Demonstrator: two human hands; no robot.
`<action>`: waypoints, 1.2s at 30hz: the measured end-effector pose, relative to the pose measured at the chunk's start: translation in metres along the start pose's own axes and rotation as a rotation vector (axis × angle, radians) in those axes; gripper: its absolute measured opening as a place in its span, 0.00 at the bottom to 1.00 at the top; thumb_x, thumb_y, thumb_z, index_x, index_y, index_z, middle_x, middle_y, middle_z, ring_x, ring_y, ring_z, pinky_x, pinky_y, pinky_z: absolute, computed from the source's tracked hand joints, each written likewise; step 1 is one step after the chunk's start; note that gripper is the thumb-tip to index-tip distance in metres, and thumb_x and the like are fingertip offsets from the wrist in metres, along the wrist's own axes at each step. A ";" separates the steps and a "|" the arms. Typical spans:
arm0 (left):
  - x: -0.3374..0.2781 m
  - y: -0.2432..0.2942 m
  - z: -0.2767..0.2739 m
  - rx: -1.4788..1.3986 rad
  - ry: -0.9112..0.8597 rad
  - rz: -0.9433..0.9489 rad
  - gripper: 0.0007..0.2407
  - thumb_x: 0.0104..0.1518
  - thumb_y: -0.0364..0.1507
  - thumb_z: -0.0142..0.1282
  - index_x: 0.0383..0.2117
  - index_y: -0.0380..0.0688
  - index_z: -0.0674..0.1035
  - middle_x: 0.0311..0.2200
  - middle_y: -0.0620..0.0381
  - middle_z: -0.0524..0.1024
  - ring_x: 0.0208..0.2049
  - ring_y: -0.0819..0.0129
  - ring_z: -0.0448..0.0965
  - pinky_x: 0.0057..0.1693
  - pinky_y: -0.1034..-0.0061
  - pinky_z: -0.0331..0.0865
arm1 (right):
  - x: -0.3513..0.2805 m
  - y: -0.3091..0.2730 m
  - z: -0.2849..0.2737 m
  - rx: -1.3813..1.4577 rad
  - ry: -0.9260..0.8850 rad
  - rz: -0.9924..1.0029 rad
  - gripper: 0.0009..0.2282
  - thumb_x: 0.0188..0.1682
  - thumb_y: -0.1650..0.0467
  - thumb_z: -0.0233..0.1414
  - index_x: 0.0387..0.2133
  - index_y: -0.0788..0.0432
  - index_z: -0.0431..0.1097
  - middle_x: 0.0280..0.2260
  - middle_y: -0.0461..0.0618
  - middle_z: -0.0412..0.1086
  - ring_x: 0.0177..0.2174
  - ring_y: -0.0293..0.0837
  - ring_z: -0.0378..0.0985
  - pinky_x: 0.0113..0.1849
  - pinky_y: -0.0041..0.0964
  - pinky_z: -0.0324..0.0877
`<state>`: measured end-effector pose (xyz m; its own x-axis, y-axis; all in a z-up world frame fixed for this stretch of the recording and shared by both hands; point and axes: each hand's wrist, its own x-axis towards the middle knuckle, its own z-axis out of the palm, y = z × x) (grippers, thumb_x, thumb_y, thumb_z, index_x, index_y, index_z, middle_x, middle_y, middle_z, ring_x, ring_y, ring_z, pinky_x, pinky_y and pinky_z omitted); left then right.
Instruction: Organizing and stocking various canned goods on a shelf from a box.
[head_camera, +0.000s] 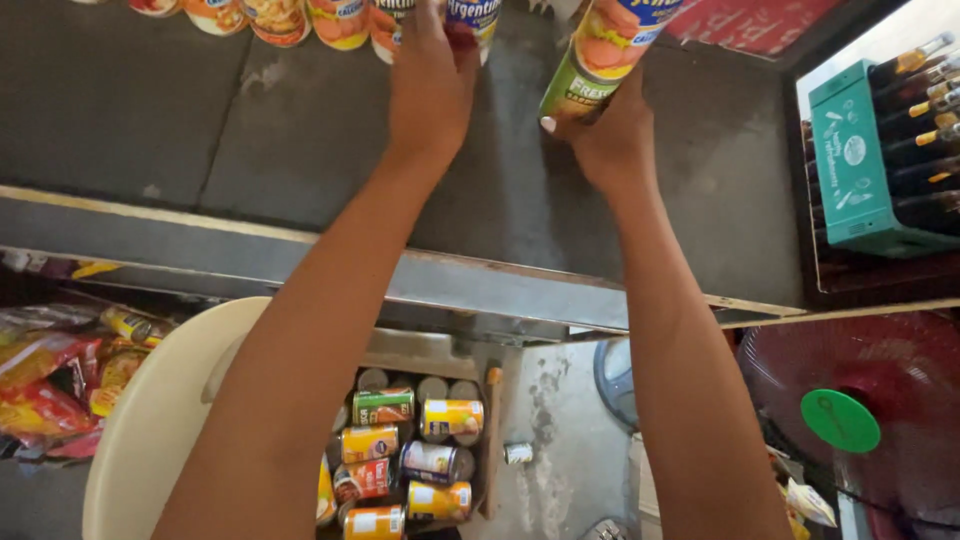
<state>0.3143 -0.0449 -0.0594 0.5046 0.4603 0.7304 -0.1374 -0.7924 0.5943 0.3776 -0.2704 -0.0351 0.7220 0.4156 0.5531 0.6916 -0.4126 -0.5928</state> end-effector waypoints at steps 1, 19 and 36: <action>0.000 0.002 -0.001 0.002 -0.002 -0.005 0.23 0.56 0.26 0.65 0.56 0.33 0.68 0.47 0.37 0.76 0.50 0.39 0.77 0.55 0.54 0.72 | -0.002 0.001 -0.003 0.000 -0.005 0.003 0.34 0.41 0.72 0.72 0.58 0.64 0.58 0.48 0.60 0.76 0.50 0.56 0.80 0.49 0.44 0.74; 0.007 0.022 0.024 -0.040 -0.044 -0.070 0.22 0.53 0.32 0.70 0.47 0.31 0.72 0.34 0.38 0.81 0.38 0.41 0.83 0.43 0.55 0.75 | -0.029 -0.002 -0.044 -0.018 -0.051 0.187 0.36 0.39 0.70 0.73 0.59 0.62 0.59 0.49 0.55 0.77 0.50 0.49 0.81 0.50 0.41 0.74; -0.075 0.153 -0.026 -0.065 -0.242 -0.071 0.28 0.45 0.34 0.75 0.47 0.36 0.69 0.37 0.39 0.81 0.40 0.38 0.81 0.42 0.53 0.74 | -0.086 -0.011 -0.095 -0.064 -0.023 0.140 0.38 0.38 0.69 0.73 0.59 0.64 0.56 0.48 0.59 0.77 0.49 0.55 0.81 0.48 0.43 0.75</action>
<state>0.2331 -0.1902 -0.0149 0.7031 0.3987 0.5888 -0.1448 -0.7304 0.6675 0.3094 -0.3790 -0.0202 0.8115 0.3684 0.4535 0.5843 -0.5182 -0.6245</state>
